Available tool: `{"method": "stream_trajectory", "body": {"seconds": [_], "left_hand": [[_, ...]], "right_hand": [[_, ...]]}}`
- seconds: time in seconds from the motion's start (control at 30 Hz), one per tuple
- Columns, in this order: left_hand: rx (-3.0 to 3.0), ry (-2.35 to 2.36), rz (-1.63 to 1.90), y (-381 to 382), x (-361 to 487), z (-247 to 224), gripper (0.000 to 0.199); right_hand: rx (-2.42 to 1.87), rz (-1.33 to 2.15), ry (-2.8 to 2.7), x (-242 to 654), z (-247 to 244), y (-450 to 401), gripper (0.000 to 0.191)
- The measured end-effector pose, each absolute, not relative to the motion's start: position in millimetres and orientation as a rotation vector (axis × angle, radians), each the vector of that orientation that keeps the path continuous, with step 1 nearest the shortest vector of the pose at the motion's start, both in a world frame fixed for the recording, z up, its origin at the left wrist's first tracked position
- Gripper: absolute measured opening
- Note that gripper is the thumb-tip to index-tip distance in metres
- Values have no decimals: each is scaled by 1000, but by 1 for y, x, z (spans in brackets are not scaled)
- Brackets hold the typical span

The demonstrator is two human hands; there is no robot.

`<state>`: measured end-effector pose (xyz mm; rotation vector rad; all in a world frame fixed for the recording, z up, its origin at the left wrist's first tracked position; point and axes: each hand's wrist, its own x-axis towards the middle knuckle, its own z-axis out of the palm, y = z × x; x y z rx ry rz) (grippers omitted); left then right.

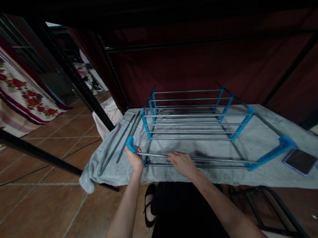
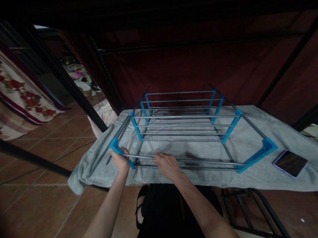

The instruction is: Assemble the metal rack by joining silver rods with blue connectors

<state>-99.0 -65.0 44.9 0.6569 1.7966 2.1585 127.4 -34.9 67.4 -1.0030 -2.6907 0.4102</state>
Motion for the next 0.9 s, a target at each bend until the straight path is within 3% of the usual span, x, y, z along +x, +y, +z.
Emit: {"method": "stream_trajectory", "body": {"seconds": [0.3,0.9], "left_hand": [[706,1790,2141,-66,-103,41,67],[688,1715,2171,-65,-103,41,61]], "right_hand": [[-1106,186,-2532,139,48,-47,30],[-1061,227,-2675,127,62,-41,24]]}}
